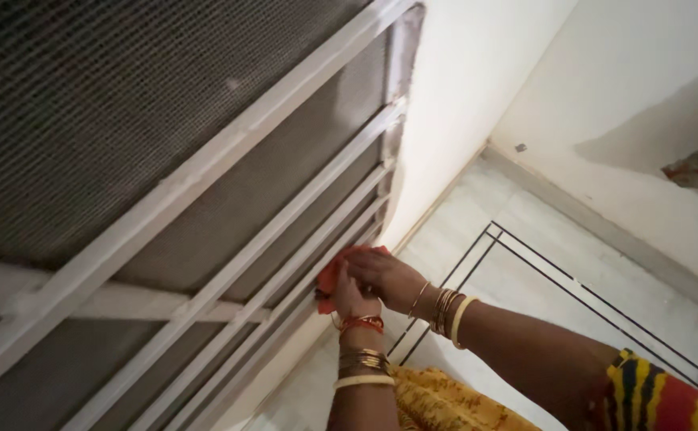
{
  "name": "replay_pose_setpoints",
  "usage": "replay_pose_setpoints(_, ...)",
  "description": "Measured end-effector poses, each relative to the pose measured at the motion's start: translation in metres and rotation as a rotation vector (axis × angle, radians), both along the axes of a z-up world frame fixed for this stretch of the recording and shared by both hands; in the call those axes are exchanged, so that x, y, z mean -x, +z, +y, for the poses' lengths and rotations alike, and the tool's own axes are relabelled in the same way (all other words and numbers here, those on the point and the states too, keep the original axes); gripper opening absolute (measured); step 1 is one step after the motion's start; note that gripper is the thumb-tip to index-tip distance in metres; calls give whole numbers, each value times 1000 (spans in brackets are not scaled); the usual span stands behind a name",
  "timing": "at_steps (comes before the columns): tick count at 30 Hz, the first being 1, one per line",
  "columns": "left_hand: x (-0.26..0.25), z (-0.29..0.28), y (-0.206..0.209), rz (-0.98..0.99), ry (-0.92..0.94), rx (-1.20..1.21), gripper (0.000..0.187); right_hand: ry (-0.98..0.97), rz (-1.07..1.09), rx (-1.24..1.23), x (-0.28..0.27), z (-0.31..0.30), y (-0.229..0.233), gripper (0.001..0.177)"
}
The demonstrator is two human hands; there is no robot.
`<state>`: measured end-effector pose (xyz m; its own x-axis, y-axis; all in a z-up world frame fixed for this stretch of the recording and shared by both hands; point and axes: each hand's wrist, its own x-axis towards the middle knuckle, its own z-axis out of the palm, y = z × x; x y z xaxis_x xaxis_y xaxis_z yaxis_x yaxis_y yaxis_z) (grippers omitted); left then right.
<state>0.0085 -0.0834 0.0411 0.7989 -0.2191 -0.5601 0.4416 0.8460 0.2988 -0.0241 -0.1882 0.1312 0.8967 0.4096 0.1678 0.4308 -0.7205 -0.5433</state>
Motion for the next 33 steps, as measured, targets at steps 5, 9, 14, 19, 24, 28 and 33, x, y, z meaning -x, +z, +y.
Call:
replay_pose_setpoints(5,-9,-24,5,65,46,-39,27,-110,9,-42,-1,-18,6,45)
replay_pose_setpoints(9,-10,-24,-16,96,11,22,32,-159,59,-153,-1,-15,-3,47)
replay_pose_setpoints(14,-12,-24,-47,23,30,-92,27,-195,122,-276,-3,-17,-23,46)
replay_pose_setpoints(19,-8,-21,-73,-283,-88,30,30,-237,312,-121,-4,-21,-36,48)
replay_pose_setpoints(24,-12,-22,-35,164,-16,69,43,-223,277,-165,-6,-26,-28,47)
replay_pose_setpoints(28,-16,-30,-29,80,-61,-56,39,-263,140,-174,-3,-30,-30,49)
replay_pose_setpoints(33,-18,-36,-67,-33,-121,0,30,-309,202,-203,-7,-39,-37,44)
